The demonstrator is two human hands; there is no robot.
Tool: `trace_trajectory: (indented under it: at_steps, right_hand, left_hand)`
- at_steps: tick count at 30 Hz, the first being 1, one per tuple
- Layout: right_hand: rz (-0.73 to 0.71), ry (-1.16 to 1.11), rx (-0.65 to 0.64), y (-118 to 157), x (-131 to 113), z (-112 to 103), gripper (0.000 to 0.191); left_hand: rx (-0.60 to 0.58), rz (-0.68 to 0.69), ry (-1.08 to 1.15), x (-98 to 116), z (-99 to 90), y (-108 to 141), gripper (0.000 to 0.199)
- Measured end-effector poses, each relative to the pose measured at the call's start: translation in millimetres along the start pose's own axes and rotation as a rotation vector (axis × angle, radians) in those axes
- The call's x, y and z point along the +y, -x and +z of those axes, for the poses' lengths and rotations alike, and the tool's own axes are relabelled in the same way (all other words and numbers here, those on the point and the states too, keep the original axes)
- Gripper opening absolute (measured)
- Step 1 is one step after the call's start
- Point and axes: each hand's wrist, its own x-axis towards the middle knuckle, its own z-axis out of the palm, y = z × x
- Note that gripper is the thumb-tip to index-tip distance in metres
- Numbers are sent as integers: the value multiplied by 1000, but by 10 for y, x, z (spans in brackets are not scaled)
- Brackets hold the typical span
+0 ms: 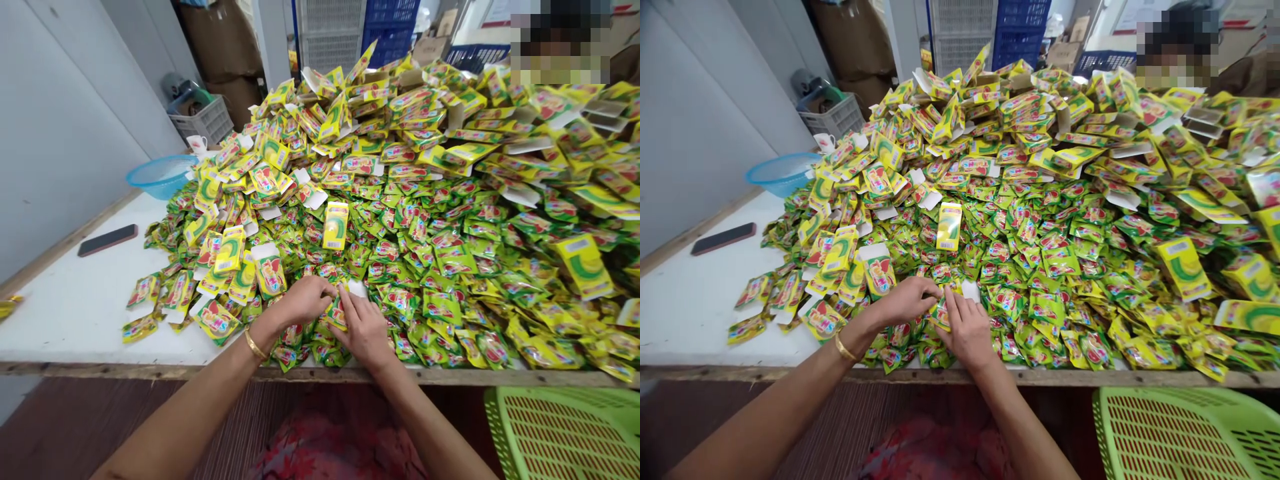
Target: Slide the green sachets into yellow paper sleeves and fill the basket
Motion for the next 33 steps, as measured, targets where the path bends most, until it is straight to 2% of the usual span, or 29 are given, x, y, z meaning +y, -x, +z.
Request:
trace_trajectory:
  at_steps: [5, 6, 8, 9, 10, 13, 15, 18, 19, 23, 24, 27, 31, 32, 33]
  right_hand:
    - [73, -23, 68, 18, 30, -1, 64]
    - [92, -31, 78, 19, 34, 4, 63]
    - [98, -34, 72, 15, 33, 13, 62]
    - [87, -26, 60, 12, 30, 16, 62]
    - [70, -14, 48, 8, 25, 17, 62]
    - [19, 31, 22, 4, 20, 1, 61]
    - [2, 62, 15, 10, 25, -21, 59]
    - [1, 86, 22, 20, 26, -51, 59]
    - [-7, 80, 23, 20, 21, -57, 60]
    - [-110, 37, 30, 4, 3, -68, 57]
    - [-123, 37, 34, 3, 7, -75, 56]
    - [-112, 66, 31, 37, 44, -139, 55]
    - [-63, 116, 7, 313, 136, -384, 59]
    - [-21, 144, 13, 451, 174, -484, 60]
    - [40, 192, 29, 618, 225, -601, 60]
  left_hand:
    - [144, -166, 372, 14, 18, 30, 23]
    - [182, -197, 392, 13, 35, 54, 21]
    - [247, -241, 290, 16, 82, 94, 6]
    - [258, -253, 207, 20, 109, 103, 6]
    - [253, -261, 135, 27, 134, 100, 17]
    - [169, -284, 61, 41, 178, 33, 33]
    - [70, -272, 100, 38, 173, -9, 32]
    - [-106, -155, 255, 24, 144, 23, 26]
    - [-118, -133, 277, 21, 142, 57, 24]
    - [17, -207, 195, 36, 200, 183, 19]
    - [19, -201, 218, 49, 223, 194, 19]
    - [-85, -112, 452, 122, 271, 197, 19]
    - [-342, -96, 856, 235, 256, 181, 7]
    - [-336, -119, 881, 236, 242, 153, 14]
    - [-271, -143, 835, 218, 228, 107, 22]
